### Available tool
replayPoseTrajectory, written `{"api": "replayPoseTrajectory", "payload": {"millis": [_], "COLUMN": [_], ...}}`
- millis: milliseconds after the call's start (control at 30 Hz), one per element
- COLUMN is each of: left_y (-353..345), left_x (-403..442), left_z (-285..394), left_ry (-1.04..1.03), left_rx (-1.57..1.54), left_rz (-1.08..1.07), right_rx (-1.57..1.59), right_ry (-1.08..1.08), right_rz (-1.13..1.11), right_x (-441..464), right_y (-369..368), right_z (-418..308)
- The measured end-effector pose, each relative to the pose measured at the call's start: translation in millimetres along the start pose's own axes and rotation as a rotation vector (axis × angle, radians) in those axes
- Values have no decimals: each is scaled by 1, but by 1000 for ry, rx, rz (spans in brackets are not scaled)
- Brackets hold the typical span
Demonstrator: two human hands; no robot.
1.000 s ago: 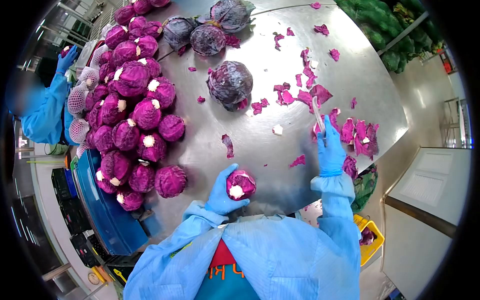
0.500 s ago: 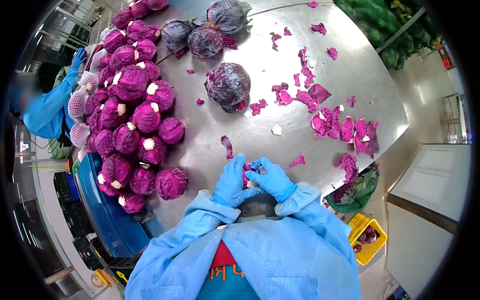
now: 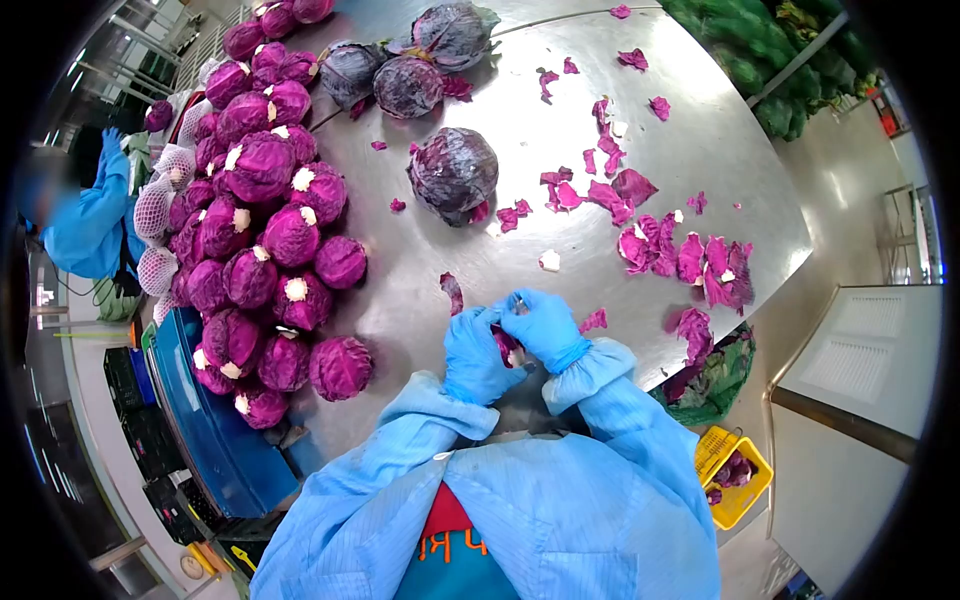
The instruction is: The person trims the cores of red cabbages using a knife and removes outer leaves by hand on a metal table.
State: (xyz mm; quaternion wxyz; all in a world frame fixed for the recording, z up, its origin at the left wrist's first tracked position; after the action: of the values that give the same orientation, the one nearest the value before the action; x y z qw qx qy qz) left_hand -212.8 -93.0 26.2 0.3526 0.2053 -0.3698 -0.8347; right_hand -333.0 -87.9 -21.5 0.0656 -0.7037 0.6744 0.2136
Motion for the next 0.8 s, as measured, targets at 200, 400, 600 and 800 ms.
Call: {"api": "replayPoseTrajectory", "payload": {"millis": [200,400,600,800], "left_y": [9,24,22,-2], "left_x": [-2,-23,-35,-27], "left_z": [20,-27,-56,-84], "left_ry": [-65,-112,-30,292], "left_rx": [46,-152,-303,-378], "left_rz": [-114,-106,1,-98], "right_rx": [248,225,477,152], "right_ry": [-73,-22,-202,-108], "right_rz": [155,-311,-473,-468], "right_x": [17,8,-7,7], "right_y": [52,-1,-65,-55], "right_z": [-36,-4,38,30]}}
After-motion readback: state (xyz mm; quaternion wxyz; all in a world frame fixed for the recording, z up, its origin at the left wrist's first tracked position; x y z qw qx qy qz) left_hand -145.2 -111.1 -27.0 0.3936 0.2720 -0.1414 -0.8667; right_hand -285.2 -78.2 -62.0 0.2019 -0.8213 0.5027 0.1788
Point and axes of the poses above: each hand's wrist, its own x-axis towards the middle knuckle, its own y-axis out of the back of the hand, z = x × y, the point moved 10 cm from there along x, towards the middle knuckle, and after that the axes turned 15 degrees about -z, right-handed, at the moved point
